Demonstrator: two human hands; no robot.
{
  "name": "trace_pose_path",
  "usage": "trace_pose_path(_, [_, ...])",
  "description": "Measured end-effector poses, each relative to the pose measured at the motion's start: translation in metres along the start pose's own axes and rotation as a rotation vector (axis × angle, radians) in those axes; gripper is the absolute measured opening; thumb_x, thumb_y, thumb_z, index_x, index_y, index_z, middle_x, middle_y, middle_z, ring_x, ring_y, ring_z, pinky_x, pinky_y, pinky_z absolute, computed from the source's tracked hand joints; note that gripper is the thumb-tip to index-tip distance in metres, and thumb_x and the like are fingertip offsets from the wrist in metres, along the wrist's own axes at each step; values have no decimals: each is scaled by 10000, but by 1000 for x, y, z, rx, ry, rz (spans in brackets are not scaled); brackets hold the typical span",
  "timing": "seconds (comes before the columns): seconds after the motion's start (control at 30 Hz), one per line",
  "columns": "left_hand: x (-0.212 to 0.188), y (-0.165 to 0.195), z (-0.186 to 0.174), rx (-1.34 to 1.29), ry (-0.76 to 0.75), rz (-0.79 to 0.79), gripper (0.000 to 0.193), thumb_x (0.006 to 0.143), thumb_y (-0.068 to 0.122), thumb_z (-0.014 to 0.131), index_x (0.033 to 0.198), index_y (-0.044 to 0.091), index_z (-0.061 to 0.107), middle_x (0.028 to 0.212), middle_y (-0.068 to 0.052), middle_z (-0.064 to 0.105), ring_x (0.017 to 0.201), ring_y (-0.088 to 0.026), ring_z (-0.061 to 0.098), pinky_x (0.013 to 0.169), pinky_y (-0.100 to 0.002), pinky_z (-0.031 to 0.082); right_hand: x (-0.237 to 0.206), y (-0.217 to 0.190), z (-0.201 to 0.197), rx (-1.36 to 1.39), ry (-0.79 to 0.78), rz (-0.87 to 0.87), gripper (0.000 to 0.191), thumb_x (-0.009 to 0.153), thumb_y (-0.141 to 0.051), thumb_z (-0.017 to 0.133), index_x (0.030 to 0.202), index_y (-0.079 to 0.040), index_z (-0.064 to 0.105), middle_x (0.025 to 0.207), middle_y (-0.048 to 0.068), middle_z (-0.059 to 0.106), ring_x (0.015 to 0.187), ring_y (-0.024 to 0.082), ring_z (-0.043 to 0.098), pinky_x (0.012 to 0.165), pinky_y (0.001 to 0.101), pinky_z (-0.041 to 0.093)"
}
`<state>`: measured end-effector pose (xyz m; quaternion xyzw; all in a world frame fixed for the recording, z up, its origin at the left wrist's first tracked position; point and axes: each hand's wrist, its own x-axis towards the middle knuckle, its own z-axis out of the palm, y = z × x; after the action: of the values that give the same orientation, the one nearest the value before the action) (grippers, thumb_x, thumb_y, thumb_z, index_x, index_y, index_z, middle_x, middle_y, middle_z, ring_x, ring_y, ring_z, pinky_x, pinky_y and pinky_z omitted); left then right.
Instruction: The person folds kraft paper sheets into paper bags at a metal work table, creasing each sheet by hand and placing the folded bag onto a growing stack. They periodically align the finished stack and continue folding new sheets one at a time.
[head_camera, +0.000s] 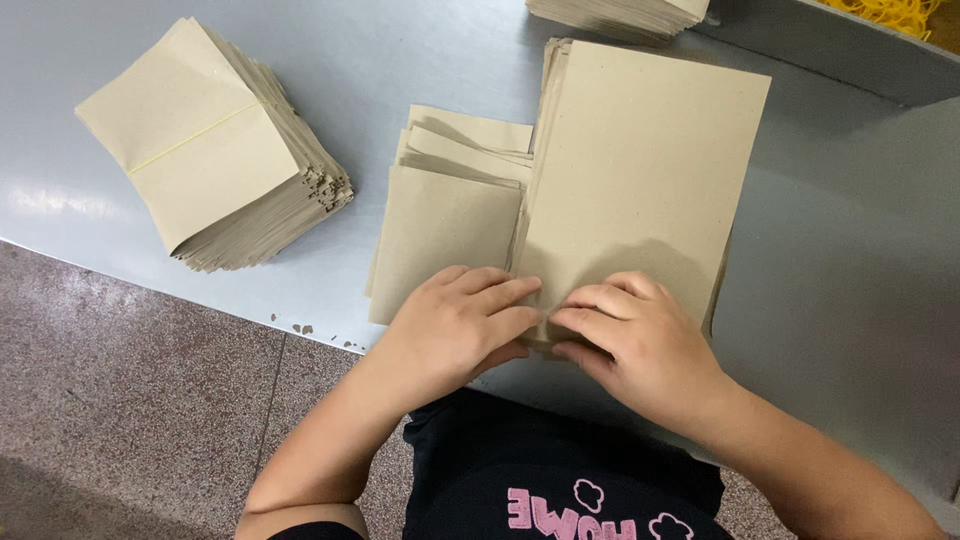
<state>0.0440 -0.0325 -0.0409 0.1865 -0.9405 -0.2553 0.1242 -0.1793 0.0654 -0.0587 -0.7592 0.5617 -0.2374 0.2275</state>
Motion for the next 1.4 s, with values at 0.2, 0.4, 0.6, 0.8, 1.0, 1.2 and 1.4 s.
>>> trace_pose_path(0.2, [-1, 0, 1, 68, 7, 37, 235, 824, 244, 770, 987, 99, 684, 1301, -94, 709, 1088, -242, 672, 862, -385, 504, 1, -4, 0, -11, 6, -13, 400, 702, -283, 867, 1040, -111, 739, 1090, 13, 681, 1016, 297, 591, 847, 416, 497])
trace_pose_path(0.4, [-5, 5, 0, 292, -33, 130, 244, 778, 181, 662, 1005, 95, 692, 1312, -145, 705, 1083, -254, 669, 844, -363, 507, 0, -3, -1, -11, 1, -3, 391, 710, -275, 865, 1045, -117, 739, 1096, 8, 678, 1026, 285, 595, 849, 414, 499])
trace_pose_path(0.6, [-2, -5, 13, 178, 192, 103, 331, 874, 199, 730, 1191, 122, 675, 1294, -55, 685, 1168, -252, 648, 973, -408, 494, -3, -7, -6, -70, 105, -45, 401, 779, -302, 826, 1107, -91, 734, 1063, 64, 707, 995, 277, 645, 823, 394, 501])
trace_pose_path(0.8, [26, -5, 29, -763, 403, -96, 384, 886, 224, 788, 1232, 117, 660, 1265, -67, 699, 1204, -260, 674, 1040, -383, 505, -24, 3, -40, 531, 218, -115, 120, 927, -152, 781, 1010, -70, 752, 933, 52, 786, 901, 184, 757, 809, 324, 571])
trace_pose_path(1.0, [45, -3, 25, -790, 315, 186, 375, 898, 209, 813, 1239, 119, 687, 1220, -64, 735, 1183, -231, 726, 1047, -336, 532, -41, 26, -32, 315, 647, -101, 364, 1011, -259, 719, 1350, -205, 600, 1340, 126, 616, 1248, 242, 593, 1106, 383, 461])
trace_pose_path(1.2, [58, 9, 48, -692, 465, -93, 403, 849, 176, 908, 1188, 90, 706, 1116, -51, 760, 1050, -156, 739, 950, -287, 583, -36, 56, 1, 862, 627, 45, 666, 1096, -200, 584, 1631, -123, 197, 1362, 163, 620, 1050, 133, 570, 946, 265, 440])
trace_pose_path(1.4, [53, 14, 59, -1034, 507, -127, 574, 848, 233, 890, 1285, 24, 584, 1173, -12, 685, 1098, -91, 661, 984, -254, 552, -46, 55, 7, 802, 600, 148, 197, 1153, -159, 525, 1246, 2, 589, 1152, 111, 709, 960, 107, 636, 896, 233, 510])
